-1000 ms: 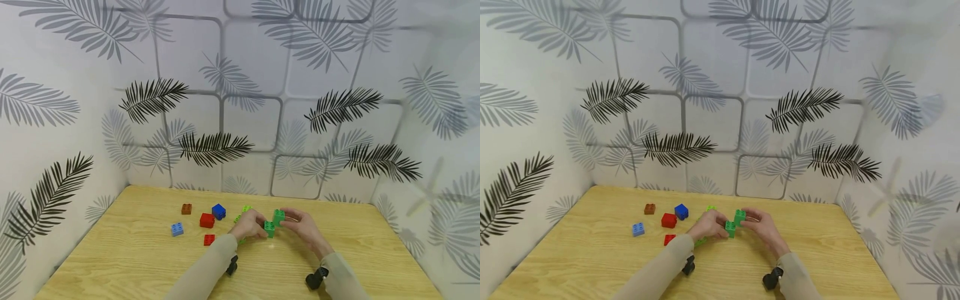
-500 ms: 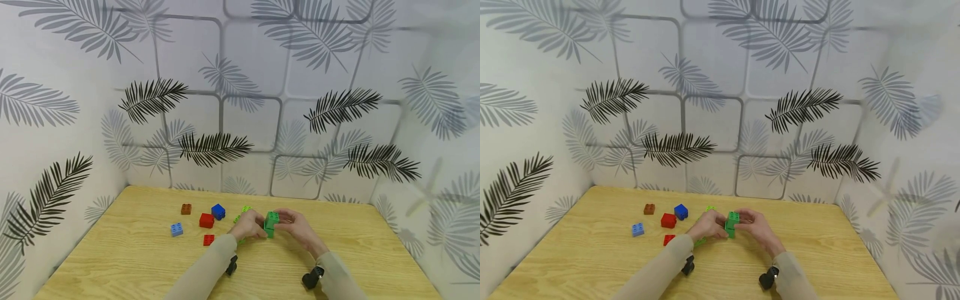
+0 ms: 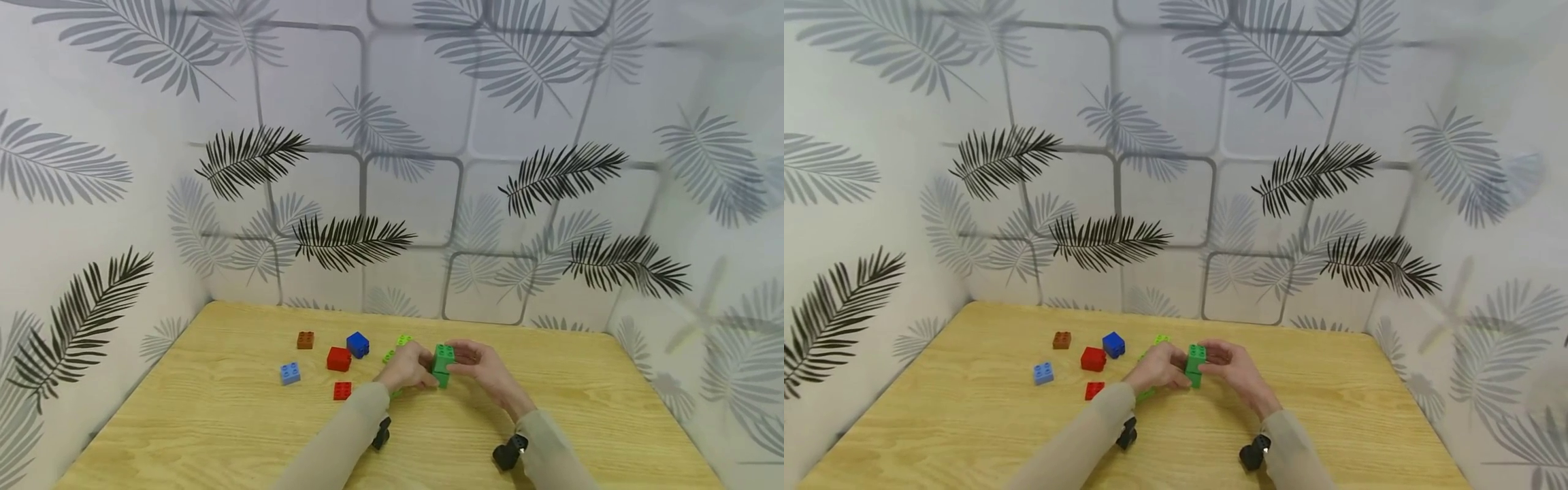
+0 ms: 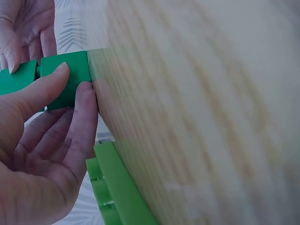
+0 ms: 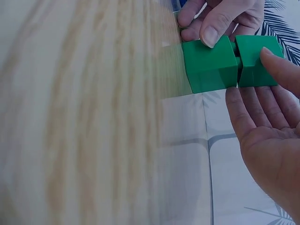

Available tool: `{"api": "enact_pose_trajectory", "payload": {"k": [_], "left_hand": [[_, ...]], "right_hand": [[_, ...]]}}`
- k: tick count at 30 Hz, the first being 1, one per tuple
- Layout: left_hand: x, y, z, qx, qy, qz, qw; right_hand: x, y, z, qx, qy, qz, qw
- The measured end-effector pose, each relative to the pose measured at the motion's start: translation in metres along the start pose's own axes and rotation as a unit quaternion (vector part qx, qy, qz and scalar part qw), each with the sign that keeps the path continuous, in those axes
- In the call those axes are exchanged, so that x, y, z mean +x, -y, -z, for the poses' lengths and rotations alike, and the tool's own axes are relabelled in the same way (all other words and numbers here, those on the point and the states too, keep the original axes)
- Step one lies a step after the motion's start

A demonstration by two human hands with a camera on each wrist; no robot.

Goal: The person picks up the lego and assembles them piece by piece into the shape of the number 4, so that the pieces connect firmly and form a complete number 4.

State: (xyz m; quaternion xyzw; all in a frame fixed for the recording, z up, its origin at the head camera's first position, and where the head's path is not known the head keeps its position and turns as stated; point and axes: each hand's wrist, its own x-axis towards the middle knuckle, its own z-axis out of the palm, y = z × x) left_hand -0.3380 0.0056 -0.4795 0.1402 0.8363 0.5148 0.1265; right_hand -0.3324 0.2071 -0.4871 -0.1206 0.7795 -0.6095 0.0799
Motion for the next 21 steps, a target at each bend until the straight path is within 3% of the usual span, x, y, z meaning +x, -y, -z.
{"api": "enact_pose_trajectory", "payload": {"k": [7,21], "left_hand": [[-0.0009,-0.0020,-0.0002,-0.035,0.010,0.021,0.9991],[0.0018,0.0004,-0.0009,-0.041,0.013,0.017,0.9989]], "right_hand": [[-0.0019,0.0007,0.0003,-0.002,0.011,0.007,0.9999],[-0.0007,0.0030,-0.0047,-0.010,-0.016,0.000,0.9998]]}}
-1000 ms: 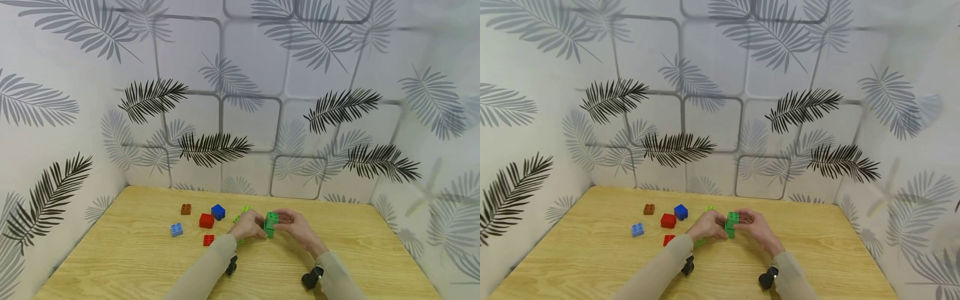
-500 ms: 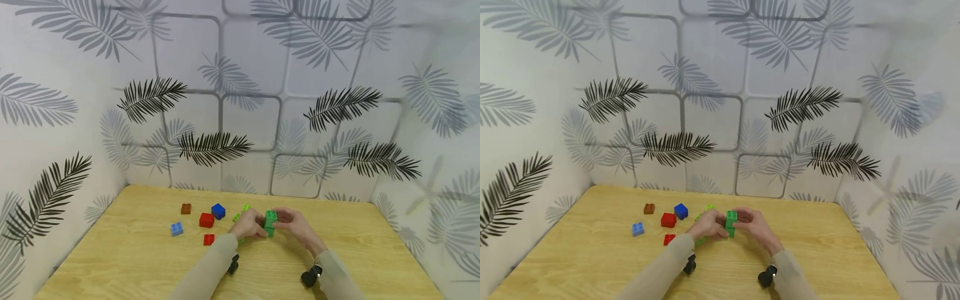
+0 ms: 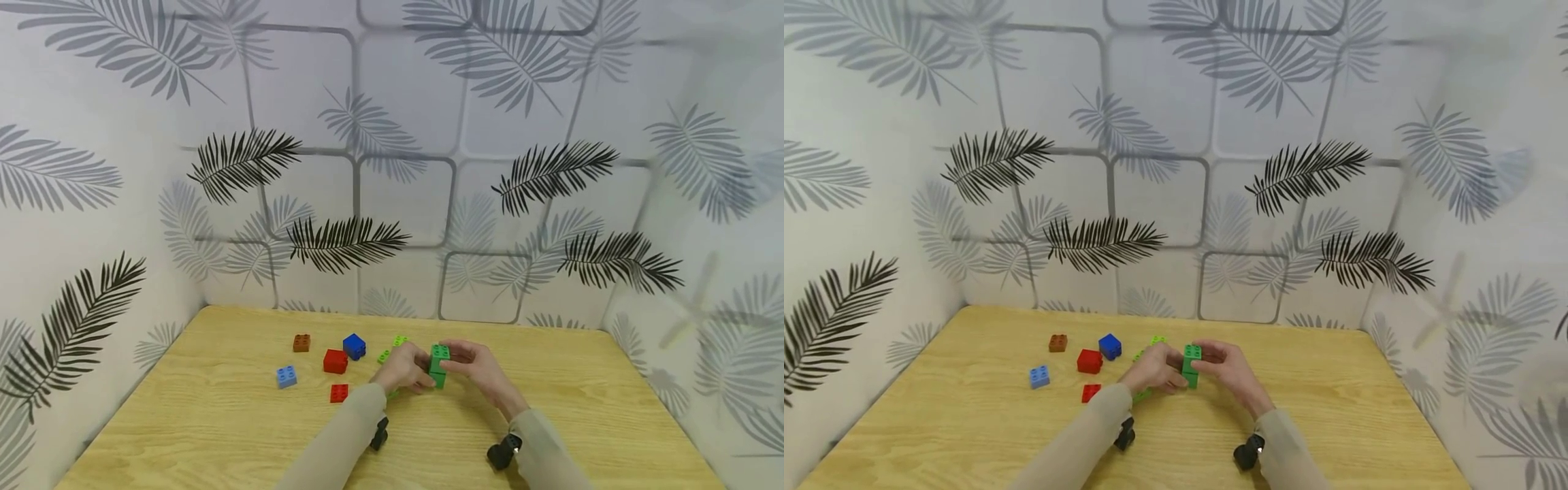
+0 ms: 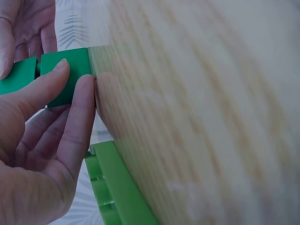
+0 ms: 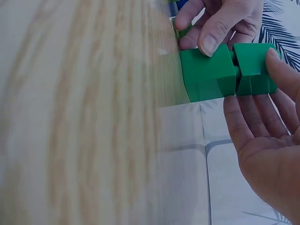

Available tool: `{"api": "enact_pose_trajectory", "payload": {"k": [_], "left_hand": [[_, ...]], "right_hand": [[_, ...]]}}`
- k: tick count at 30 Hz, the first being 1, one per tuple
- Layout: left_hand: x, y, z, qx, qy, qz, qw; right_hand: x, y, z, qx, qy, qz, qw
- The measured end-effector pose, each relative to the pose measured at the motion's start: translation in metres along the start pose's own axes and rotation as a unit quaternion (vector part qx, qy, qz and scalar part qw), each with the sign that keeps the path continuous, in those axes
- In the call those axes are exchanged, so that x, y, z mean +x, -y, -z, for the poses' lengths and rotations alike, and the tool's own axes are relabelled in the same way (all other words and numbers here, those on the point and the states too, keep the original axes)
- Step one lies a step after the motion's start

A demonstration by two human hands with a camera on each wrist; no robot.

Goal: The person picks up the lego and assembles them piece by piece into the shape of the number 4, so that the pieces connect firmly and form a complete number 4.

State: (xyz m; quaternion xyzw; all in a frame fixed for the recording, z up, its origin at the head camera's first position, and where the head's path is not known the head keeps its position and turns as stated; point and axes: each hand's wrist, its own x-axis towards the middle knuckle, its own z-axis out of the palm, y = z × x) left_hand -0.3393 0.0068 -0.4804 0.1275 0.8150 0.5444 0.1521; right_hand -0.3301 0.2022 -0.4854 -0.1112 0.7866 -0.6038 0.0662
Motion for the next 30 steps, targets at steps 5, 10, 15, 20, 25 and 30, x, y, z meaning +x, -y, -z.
{"api": "enact_pose_trajectory", "payload": {"k": [5,10,15,20,25,30], "left_hand": [[0.001,0.001,0.000,-0.011,0.006,0.001,0.9999],[0.002,0.000,0.002,-0.013,0.010,-0.003,0.9999],[0.002,-0.003,0.005,-0.008,0.009,-0.007,0.9999],[0.001,-0.005,0.005,-0.006,0.013,-0.006,0.9999],[0.002,-0.005,0.003,0.007,0.013,-0.019,0.9997],[0.001,0.000,0.005,0.049,0.027,-0.037,0.9978]], "right_hand": [[-0.005,0.005,0.001,-0.011,0.009,0.009,0.9999],[-0.003,0.005,0.004,-0.044,0.020,0.041,0.9980],[0.003,0.007,0.006,-0.073,0.028,0.055,0.9954],[0.003,0.010,0.005,-0.077,0.031,0.041,0.9957],[0.002,0.006,0.006,-0.066,0.012,0.031,0.9973],[0.001,0.003,0.004,-0.069,0.012,0.025,0.9972]]}}
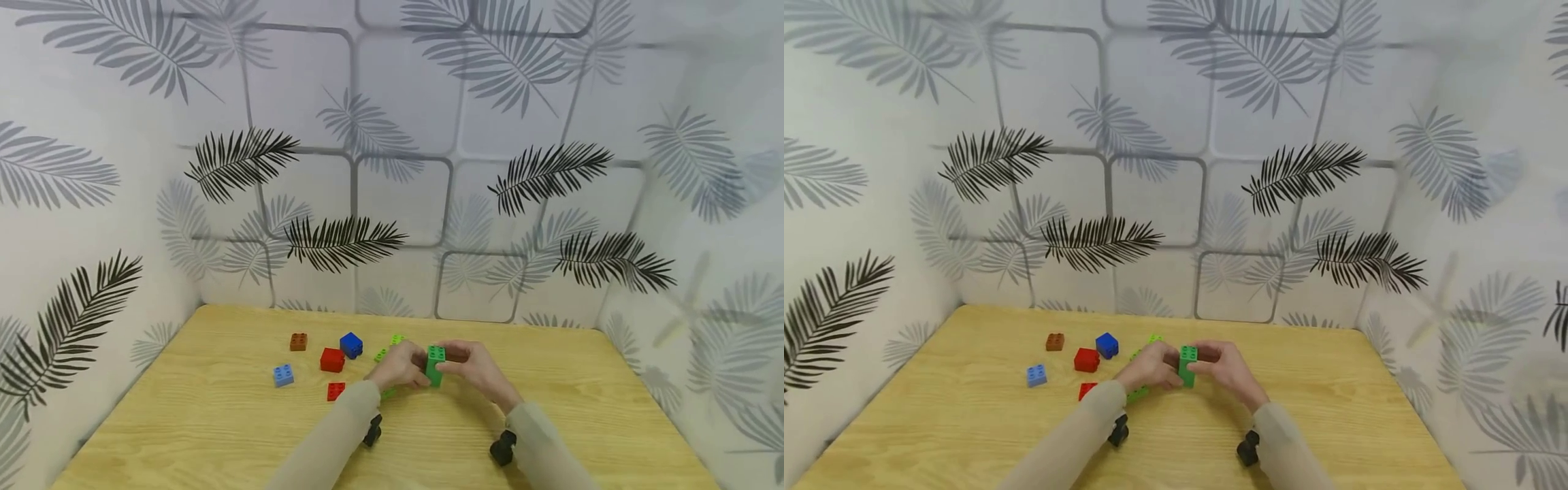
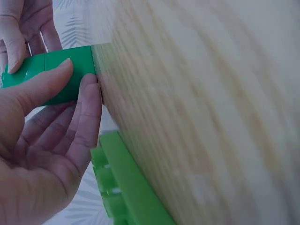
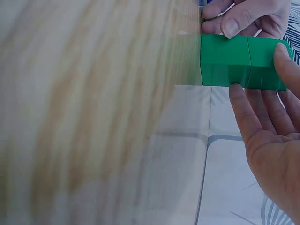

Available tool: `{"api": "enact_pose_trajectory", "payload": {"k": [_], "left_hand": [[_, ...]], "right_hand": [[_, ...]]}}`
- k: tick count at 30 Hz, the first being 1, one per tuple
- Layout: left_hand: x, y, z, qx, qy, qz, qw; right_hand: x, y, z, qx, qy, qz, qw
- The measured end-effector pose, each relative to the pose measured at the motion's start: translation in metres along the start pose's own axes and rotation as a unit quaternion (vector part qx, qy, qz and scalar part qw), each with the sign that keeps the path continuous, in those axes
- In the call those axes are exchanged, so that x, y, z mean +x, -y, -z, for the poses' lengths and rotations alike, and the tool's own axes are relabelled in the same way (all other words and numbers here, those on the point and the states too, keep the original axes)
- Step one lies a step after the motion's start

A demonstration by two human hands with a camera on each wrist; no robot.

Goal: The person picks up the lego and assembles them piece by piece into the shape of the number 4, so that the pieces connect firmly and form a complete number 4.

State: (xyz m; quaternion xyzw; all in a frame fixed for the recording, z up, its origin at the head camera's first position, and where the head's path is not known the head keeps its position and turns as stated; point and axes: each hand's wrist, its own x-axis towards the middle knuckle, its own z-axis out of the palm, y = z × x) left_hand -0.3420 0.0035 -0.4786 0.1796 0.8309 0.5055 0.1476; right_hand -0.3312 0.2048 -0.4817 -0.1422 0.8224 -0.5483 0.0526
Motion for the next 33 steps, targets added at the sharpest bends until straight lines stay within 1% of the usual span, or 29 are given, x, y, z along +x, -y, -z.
{"api": "enact_pose_trajectory", "payload": {"k": [3,7,12,17,20,24,29,33], "left_hand": [[-0.001,0.002,0.002,0.005,0.010,-0.007,0.9999],[-0.004,0.005,0.004,-0.024,0.026,-0.002,0.9994],[-0.013,0.009,0.009,-0.044,0.035,-0.009,0.9984],[-0.022,0.012,0.016,-0.044,0.039,-0.025,0.9980],[-0.026,0.013,0.020,-0.025,0.032,-0.035,0.9985],[-0.031,0.015,0.026,0.003,0.020,-0.033,0.9992],[-0.035,0.018,0.035,0.013,0.015,-0.028,0.9994],[-0.038,0.022,0.044,0.034,0.018,-0.037,0.9986]], "right_hand": [[-0.001,-0.002,-0.001,0.003,-0.004,0.001,1.0000],[-0.004,-0.001,0.000,0.005,-0.009,-0.005,0.9999],[-0.007,0.000,0.002,0.010,-0.004,-0.017,0.9998],[-0.006,-0.002,0.001,0.013,0.000,-0.024,0.9996],[-0.005,-0.002,0.001,0.013,0.001,-0.023,0.9996],[-0.005,-0.002,0.000,0.014,0.002,-0.024,0.9996],[-0.003,-0.002,0.000,0.016,0.002,-0.021,0.9996],[-0.002,-0.001,0.000,0.020,0.006,-0.019,0.9996]]}}
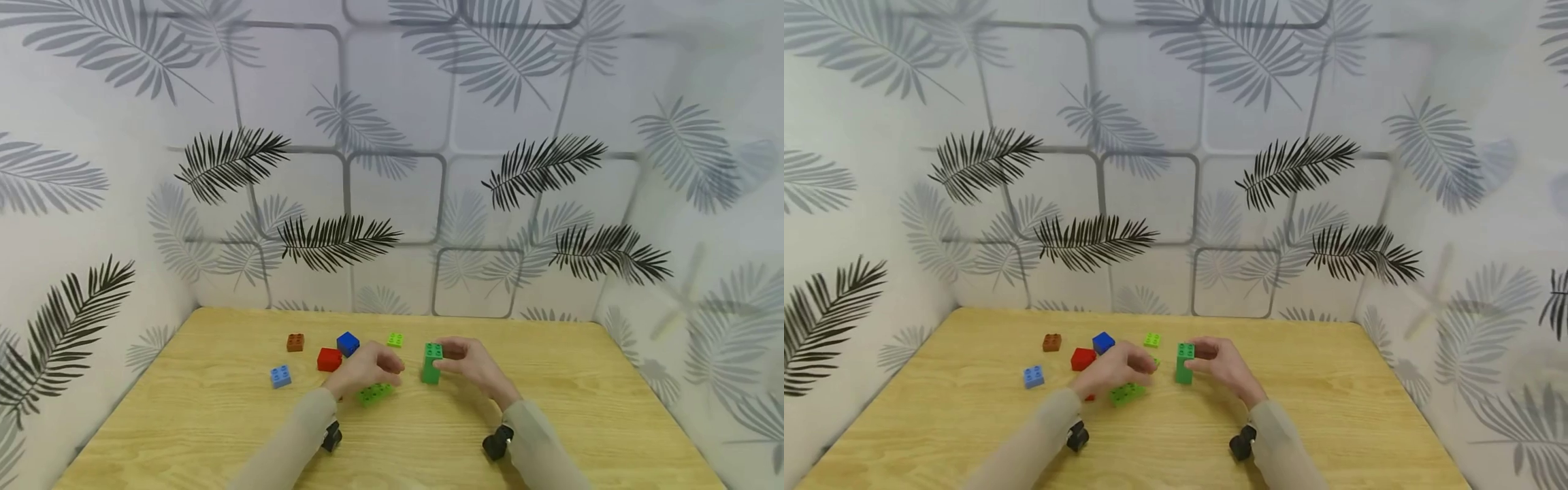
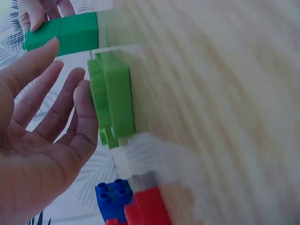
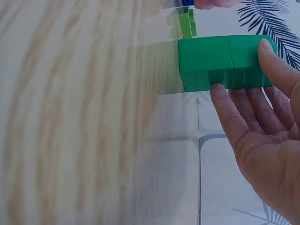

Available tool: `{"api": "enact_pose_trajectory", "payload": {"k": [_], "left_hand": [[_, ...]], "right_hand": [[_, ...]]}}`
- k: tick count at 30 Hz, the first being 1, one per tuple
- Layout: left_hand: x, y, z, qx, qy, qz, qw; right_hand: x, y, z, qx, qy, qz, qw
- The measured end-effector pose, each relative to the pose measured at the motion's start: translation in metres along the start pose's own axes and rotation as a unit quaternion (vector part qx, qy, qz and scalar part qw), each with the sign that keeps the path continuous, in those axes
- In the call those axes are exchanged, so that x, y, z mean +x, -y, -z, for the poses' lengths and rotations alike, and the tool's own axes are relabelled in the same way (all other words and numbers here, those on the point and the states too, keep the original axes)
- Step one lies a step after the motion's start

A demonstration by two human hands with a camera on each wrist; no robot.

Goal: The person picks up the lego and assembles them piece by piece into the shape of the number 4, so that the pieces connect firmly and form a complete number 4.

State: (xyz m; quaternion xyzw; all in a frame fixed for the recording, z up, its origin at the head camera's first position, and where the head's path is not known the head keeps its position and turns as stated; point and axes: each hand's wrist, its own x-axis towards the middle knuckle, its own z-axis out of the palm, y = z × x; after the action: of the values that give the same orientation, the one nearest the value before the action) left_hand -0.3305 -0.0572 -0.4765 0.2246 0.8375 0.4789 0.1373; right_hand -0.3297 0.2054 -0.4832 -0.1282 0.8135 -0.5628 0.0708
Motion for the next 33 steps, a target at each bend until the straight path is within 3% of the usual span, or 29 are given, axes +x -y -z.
{"api": "enact_pose_trajectory", "payload": {"k": [4,12,23,33], "left_hand": [[-0.001,0.002,0.009,0.027,0.017,-0.009,0.9995],[-0.001,0.010,0.019,0.081,0.038,0.003,0.9960],[-0.007,0.008,0.022,0.117,0.091,0.021,0.9887],[-0.007,0.009,0.022,0.138,0.100,0.014,0.9853]], "right_hand": [[0.000,0.001,0.001,0.003,0.003,-0.003,1.0000],[0.001,0.001,0.000,-0.005,-0.005,-0.007,1.0000],[0.002,0.002,-0.001,-0.005,-0.013,-0.015,0.9998],[0.003,-0.002,-0.001,-0.002,-0.009,-0.011,0.9999]]}}
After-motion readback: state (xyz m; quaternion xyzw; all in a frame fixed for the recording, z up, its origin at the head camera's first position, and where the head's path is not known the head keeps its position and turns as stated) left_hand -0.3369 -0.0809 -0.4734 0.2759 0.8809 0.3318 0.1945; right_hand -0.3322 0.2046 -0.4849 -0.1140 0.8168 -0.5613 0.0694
